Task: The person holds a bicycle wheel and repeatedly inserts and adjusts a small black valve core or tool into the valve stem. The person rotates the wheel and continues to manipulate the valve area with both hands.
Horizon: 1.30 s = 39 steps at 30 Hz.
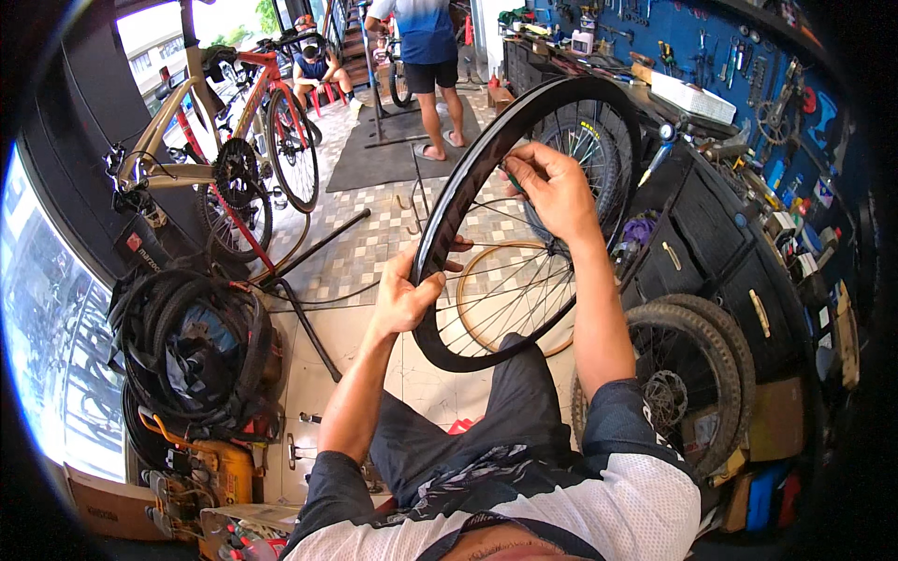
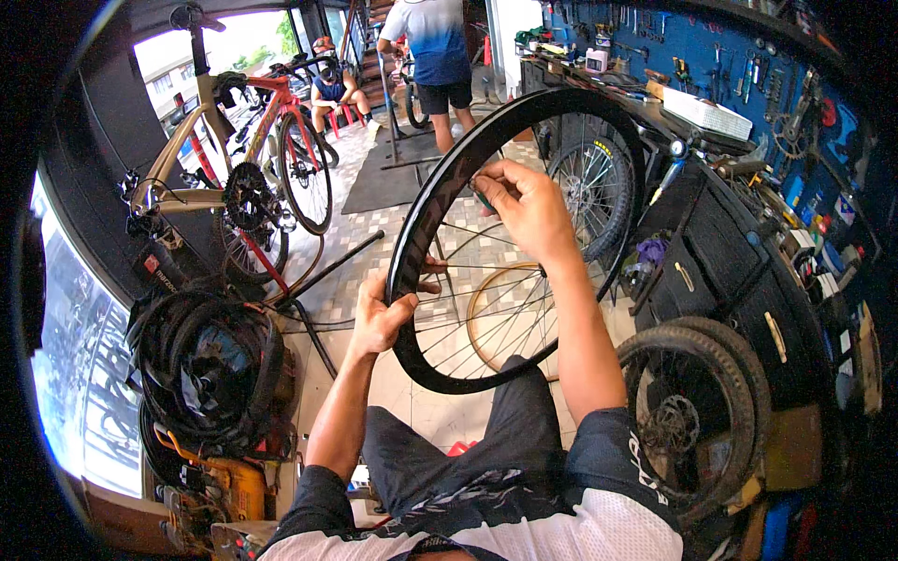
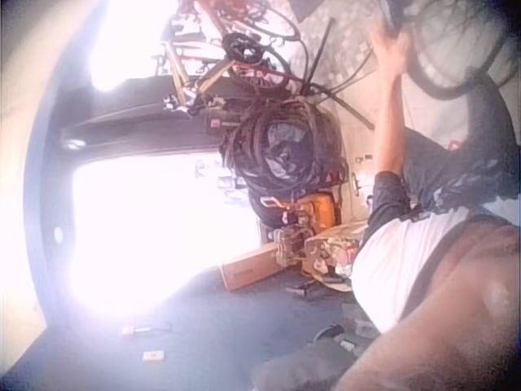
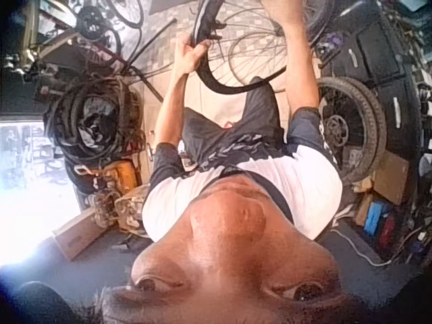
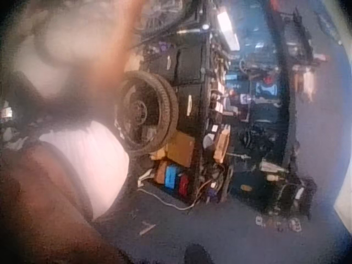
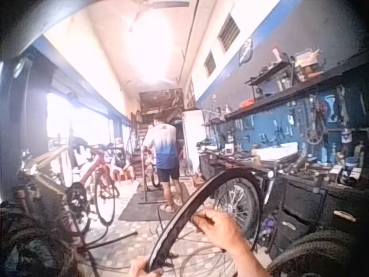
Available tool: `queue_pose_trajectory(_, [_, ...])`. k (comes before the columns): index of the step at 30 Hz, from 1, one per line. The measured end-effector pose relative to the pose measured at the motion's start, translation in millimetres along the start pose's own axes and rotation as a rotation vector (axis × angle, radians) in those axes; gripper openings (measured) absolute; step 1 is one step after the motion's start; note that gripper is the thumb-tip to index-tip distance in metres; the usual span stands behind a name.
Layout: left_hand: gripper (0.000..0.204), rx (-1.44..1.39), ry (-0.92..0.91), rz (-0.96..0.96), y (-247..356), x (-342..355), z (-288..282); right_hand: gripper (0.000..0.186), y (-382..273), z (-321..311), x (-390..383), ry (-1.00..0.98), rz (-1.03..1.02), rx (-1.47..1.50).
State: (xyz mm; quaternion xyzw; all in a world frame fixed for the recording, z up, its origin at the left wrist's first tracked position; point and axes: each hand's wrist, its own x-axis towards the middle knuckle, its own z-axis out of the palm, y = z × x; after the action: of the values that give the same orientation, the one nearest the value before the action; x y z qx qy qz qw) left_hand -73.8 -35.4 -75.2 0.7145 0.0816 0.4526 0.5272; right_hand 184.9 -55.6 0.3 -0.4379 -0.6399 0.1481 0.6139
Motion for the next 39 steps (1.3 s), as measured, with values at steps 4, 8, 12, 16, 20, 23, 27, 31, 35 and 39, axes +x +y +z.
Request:
queue_pose_trajectory(4, [0.057, 0.028, 0.015, -0.001, -2, 0, 0, 0.026, 3, 12, -26, 0.093, 0.016, 0.135])
queue_pose_trajectory(8, [0.068, 0.208, -0.009, -0.113, 16, 17, -18, 0.032, -5, 27, -33, 0.318, -0.391, -0.368])
queue_pose_trajectory(12, [0.066, 0.41, -0.025, -0.146, 66, 62, 1, 0.024, -4, 34, -43, 0.336, -0.357, -0.252])
queue_pose_trajectory(16, [0.05, 0.28, -0.16, -0.315, 79, 85, 1, 0.041, -8, 36, -47, 0.244, -0.001, 0.277])
queue_pose_trajectory(20, [0.043, 0.165, -0.101, -0.277, 81, 82, 9, 0.044, -2, 37, -53, 0.259, -0.201, -0.093])
queue_pose_trajectory(23, [0.043, 0.19, -0.069, -0.239, 74, 78, 7, 0.043, -4, 39, -53, 0.272, -0.334, -0.22])
queue_pose_trajectory(27, [0.048, 0.222, -0.087, -0.232, 65, 79, 3, 0.023, 2, 34, -52, 0.289, -0.298, -0.365])
queue_pose_trajectory(31, [0.051, 0.184, -0.077, -0.266, 67, 75, 4, 0.024, -1, 33, -44, 0.341, -0.01, 0.079])
queue_pose_trajectory(35, [0.049, 0.165, -0.084, -0.221, 69, 77, 8, 0.033, 16, 26, -49, 0.234, -0.064, -0.021])
queue_pose_trajectory(39, [0.048, 0.173, -0.058, -0.169, 71, 74, 7, 0.041, -15, 41, -52, 0.312, -0.17, -0.199])
